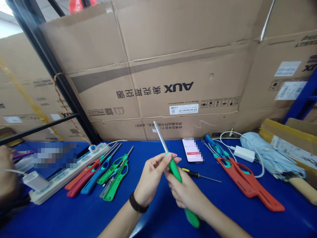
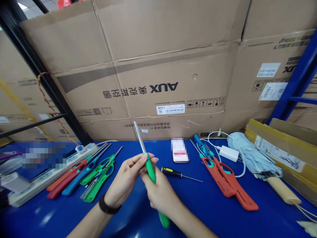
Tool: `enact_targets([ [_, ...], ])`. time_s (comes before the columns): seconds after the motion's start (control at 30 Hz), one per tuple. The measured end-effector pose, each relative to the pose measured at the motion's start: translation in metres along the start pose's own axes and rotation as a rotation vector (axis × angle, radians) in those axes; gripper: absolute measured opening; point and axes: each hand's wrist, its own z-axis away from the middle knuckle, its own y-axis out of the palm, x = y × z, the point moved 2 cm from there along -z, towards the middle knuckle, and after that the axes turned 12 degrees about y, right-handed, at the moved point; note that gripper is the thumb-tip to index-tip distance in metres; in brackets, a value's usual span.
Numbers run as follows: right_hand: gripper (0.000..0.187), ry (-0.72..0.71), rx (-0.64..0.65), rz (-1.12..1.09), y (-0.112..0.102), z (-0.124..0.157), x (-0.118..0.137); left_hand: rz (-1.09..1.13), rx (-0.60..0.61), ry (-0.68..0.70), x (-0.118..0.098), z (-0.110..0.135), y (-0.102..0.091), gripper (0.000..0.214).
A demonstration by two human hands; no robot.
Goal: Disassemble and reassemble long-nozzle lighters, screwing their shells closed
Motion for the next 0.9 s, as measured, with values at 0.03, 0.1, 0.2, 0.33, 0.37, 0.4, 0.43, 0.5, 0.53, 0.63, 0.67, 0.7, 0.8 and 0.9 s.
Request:
enact_targets([
  [0.03, 0.029, 0.071, -0.007, -0.012, 0.003, -0.001, -0.003, 0.039, -0.053, -0.028, 0.004, -0.002, -0.004, 0.033],
  [0.1, 0.027, 0.135, -0.061, -0.007, 0.008, -0.002, -0.005, 0.071, -0.166, -0.014, 0.008, -0.007, -0.011, 0.034],
  [0.2, 0.030, 0.176, -0.009, -0.071, 0.011, -0.001, -0.006, 0.047, -0.177, -0.015, 0.008, -0.018, -0.016, 0.035],
  [0.33, 0.033, 0.170, 0.185, -0.271, 0.005, -0.003, -0.003, -0.006, -0.192, -0.070, 0.011, -0.036, -0.022, 0.037],
  [0.37, 0.034, 0.158, 0.197, -0.300, 0.002, -0.005, -0.003, -0.017, -0.206, -0.073, 0.014, -0.041, -0.024, 0.037],
  [0.4, 0.034, 0.149, 0.192, -0.308, -0.001, -0.006, -0.003, -0.028, -0.214, -0.075, 0.017, -0.044, -0.026, 0.037],
  [0.43, 0.034, 0.149, 0.181, -0.297, -0.004, -0.007, -0.004, -0.040, -0.215, -0.080, 0.022, -0.047, -0.029, 0.037],
  [0.5, 0.034, 0.174, 0.164, -0.265, -0.010, -0.009, -0.007, -0.063, -0.202, -0.104, 0.030, -0.051, -0.034, 0.038],
  [0.53, 0.034, 0.194, 0.169, -0.266, -0.012, -0.009, -0.009, -0.075, -0.189, -0.120, 0.034, -0.051, -0.037, 0.039],
  [0.63, 0.037, 0.257, 0.197, -0.367, -0.016, -0.010, -0.015, -0.099, -0.119, -0.179, 0.040, -0.047, -0.039, 0.040],
  [0.67, 0.040, 0.271, 0.204, -0.397, -0.017, -0.011, -0.018, -0.103, -0.079, -0.199, 0.041, -0.044, -0.038, 0.041],
  [0.7, 0.045, 0.274, 0.209, -0.410, -0.018, -0.012, -0.020, -0.105, -0.031, -0.219, 0.042, -0.040, -0.037, 0.042],
  [0.8, 0.058, 0.221, 0.194, -0.385, -0.023, -0.015, -0.024, -0.102, 0.138, -0.256, 0.043, -0.026, -0.032, 0.041],
  [0.9, 0.059, 0.183, 0.145, -0.376, -0.027, -0.015, -0.022, -0.131, 0.312, -0.164, 0.044, -0.013, -0.030, 0.032],
])
